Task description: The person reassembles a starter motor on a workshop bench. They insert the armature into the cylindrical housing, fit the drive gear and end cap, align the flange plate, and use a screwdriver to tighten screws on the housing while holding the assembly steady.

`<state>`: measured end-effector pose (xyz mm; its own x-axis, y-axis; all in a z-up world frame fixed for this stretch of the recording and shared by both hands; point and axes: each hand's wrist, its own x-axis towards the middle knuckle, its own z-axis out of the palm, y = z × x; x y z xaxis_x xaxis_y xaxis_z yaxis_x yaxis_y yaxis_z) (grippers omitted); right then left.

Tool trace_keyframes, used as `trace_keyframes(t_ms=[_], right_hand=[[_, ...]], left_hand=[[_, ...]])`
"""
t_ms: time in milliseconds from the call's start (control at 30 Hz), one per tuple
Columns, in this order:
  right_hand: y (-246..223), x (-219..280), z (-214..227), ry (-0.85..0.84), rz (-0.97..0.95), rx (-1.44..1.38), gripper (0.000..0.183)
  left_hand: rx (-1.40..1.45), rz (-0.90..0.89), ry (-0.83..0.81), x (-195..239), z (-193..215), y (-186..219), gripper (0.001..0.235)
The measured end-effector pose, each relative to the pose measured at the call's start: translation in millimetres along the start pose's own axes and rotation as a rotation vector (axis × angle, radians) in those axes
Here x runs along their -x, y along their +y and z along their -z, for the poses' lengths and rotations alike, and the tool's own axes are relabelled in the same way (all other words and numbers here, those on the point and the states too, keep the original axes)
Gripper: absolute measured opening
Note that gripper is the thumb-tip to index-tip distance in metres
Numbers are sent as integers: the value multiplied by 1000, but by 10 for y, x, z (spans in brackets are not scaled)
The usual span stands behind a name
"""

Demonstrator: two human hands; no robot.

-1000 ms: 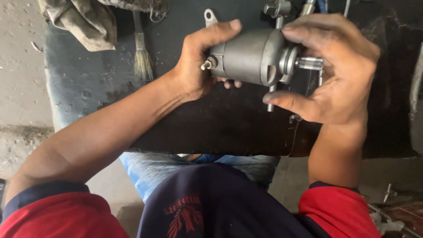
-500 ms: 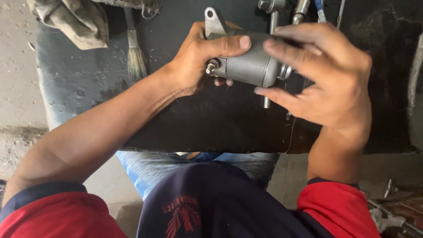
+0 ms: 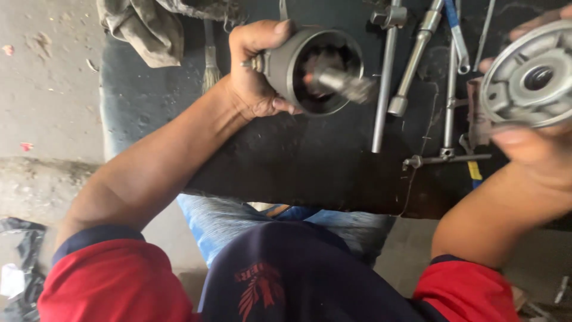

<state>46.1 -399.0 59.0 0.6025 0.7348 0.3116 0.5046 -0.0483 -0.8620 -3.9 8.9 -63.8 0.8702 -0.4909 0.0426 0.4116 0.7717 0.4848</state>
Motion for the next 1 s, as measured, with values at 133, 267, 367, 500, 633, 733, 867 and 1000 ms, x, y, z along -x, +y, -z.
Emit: trace_keyframes(t_ms=[133, 267, 367, 500, 633, 733, 867, 1000], right_hand=[[430, -363, -302, 227, -153, -555, 63], [399, -562, -479, 120, -236, -569, 70], [286, -693, -612, 35, -286, -576, 75], [194, -752, -691, -33, -257, -737, 74], [218, -766, -723, -28, -279, -760, 73], [246, -745, -745, -20, -367, -871, 48], [245, -853, -821, -66, -431, -1023, 38], [154, -882, -951, 7, -490, -889, 37]], left_hand=[[33, -39, -139, 19, -57, 56, 71], [-47, -41, -187, -13, -158, 83, 74], [-78, -37, -156, -17, -214, 97, 77], [-119, -46, -188, -28, -202, 84, 77], [-165, -51, -169, -37, -113, 9, 76], [-156, -45, -200, -34, -161, 19, 75], [-92, -53, -239, -27, -171, -14, 74], [-26, -65, -104, 1, -130, -43, 73]])
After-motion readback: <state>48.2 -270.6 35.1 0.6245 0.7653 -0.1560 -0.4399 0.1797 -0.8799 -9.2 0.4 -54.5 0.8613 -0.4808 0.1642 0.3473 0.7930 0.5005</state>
